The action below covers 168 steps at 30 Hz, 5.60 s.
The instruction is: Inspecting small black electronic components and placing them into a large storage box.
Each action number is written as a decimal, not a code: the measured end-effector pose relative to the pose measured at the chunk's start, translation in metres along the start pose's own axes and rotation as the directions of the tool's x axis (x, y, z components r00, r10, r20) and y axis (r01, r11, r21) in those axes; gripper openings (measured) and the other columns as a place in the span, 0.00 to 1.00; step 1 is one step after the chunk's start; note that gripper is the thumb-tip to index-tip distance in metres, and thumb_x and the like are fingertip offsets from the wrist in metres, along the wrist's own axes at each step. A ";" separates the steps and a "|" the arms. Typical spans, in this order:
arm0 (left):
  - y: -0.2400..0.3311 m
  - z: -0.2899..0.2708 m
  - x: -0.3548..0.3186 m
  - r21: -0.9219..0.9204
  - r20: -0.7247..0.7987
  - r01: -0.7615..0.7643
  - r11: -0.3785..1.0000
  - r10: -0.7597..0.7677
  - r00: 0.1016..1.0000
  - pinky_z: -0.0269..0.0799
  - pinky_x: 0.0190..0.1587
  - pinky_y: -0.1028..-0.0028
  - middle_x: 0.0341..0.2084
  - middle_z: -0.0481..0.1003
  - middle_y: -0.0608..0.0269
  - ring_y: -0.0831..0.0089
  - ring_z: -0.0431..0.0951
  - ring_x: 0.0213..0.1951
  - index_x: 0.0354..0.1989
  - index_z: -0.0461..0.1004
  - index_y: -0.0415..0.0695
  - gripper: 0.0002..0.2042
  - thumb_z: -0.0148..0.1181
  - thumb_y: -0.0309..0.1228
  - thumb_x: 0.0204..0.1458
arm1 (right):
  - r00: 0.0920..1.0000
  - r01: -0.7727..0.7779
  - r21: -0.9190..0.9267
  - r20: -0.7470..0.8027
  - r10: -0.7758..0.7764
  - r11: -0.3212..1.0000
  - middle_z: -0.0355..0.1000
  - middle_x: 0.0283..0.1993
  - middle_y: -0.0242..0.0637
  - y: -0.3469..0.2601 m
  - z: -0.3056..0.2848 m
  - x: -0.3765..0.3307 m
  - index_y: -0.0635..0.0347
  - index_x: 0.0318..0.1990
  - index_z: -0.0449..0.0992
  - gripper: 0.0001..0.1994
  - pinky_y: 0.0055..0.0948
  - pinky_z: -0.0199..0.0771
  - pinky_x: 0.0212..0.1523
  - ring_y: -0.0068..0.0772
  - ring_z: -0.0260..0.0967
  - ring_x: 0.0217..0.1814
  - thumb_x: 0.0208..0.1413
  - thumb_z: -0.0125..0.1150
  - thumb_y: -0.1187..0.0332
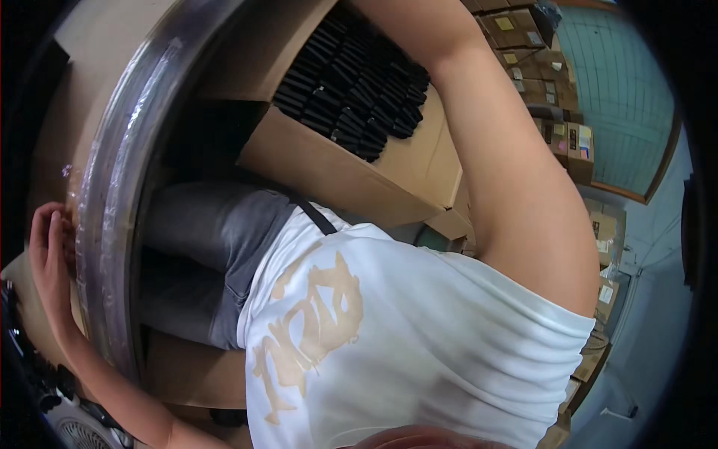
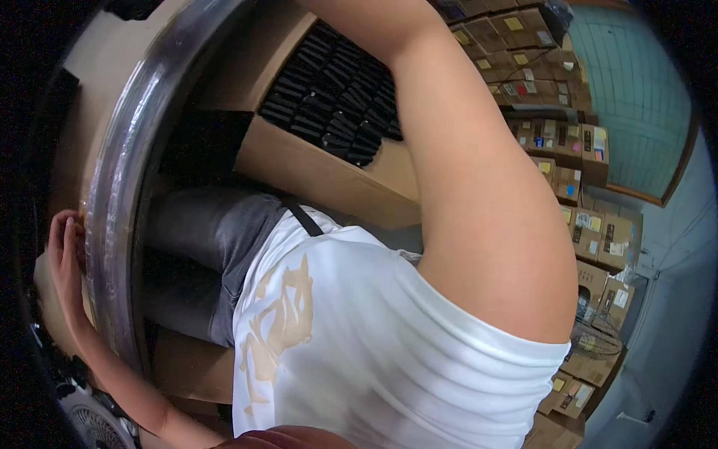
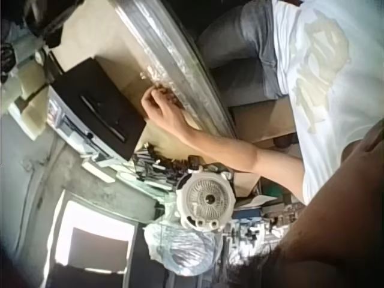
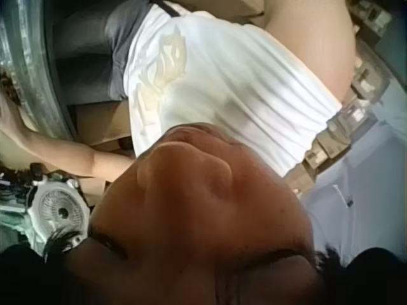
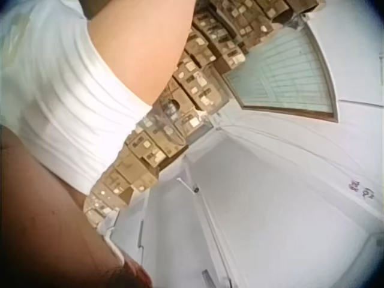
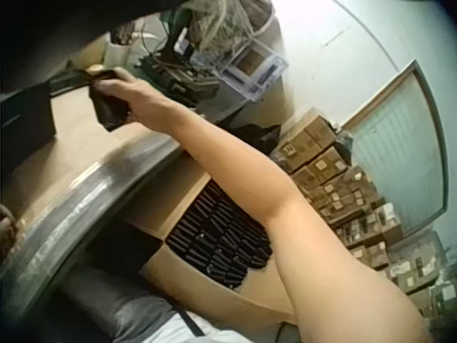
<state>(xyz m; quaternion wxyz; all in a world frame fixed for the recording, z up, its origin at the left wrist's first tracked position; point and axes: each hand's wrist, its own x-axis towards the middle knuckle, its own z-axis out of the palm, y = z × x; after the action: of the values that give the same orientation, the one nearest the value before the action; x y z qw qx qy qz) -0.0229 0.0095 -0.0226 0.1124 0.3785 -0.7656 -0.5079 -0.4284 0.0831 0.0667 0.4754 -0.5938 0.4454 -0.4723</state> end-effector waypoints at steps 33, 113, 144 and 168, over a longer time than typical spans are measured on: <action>-0.061 -0.025 0.020 0.353 -0.056 -0.158 0.922 0.189 0.980 0.62 0.42 0.81 0.34 0.70 0.68 0.79 0.67 0.34 0.50 0.71 0.45 0.15 0.44 0.41 0.68 | 0.851 -0.391 -0.822 -0.151 0.503 0.414 0.57 0.64 0.45 0.107 0.050 -0.512 0.49 0.51 0.73 0.25 0.49 0.60 0.63 0.58 0.53 0.64 0.46 0.68 0.52; -0.013 -0.008 0.000 0.268 -0.050 -0.008 0.963 0.022 0.998 0.63 0.45 0.79 0.38 0.73 0.65 0.77 0.68 0.38 0.49 0.72 0.43 0.15 0.43 0.40 0.68 | 0.290 -0.943 -0.155 -0.816 0.500 0.293 0.74 0.26 0.34 0.096 0.127 -0.520 0.61 0.28 0.74 0.14 0.29 0.70 0.32 0.35 0.70 0.27 0.53 0.65 0.59; -0.015 -0.012 0.002 0.100 0.073 -0.016 0.995 0.008 0.997 0.61 0.39 0.83 0.34 0.70 0.69 0.82 0.65 0.33 0.45 0.71 0.44 0.12 0.43 0.37 0.68 | -0.193 -0.750 0.405 -0.890 0.414 0.522 0.76 0.39 0.29 0.153 -0.016 -0.548 0.55 0.46 0.79 0.13 0.20 0.69 0.38 0.22 0.69 0.37 0.61 0.57 0.59; -0.024 -0.014 0.005 0.108 0.053 -0.067 0.992 0.061 0.997 0.63 0.44 0.81 0.38 0.72 0.67 0.81 0.67 0.37 0.46 0.70 0.42 0.13 0.42 0.37 0.68 | 0.127 -0.904 0.043 -0.923 0.362 0.426 0.76 0.40 0.30 0.167 -0.020 -0.562 0.57 0.51 0.78 0.14 0.22 0.68 0.40 0.25 0.68 0.37 0.63 0.54 0.63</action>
<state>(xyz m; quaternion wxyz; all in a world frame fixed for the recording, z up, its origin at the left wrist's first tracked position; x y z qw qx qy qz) -0.0076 -0.0082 -0.0379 0.0887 0.3466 -0.8066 -0.4706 -0.5501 0.6046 -0.1725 0.1645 -0.1182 0.9411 -0.2708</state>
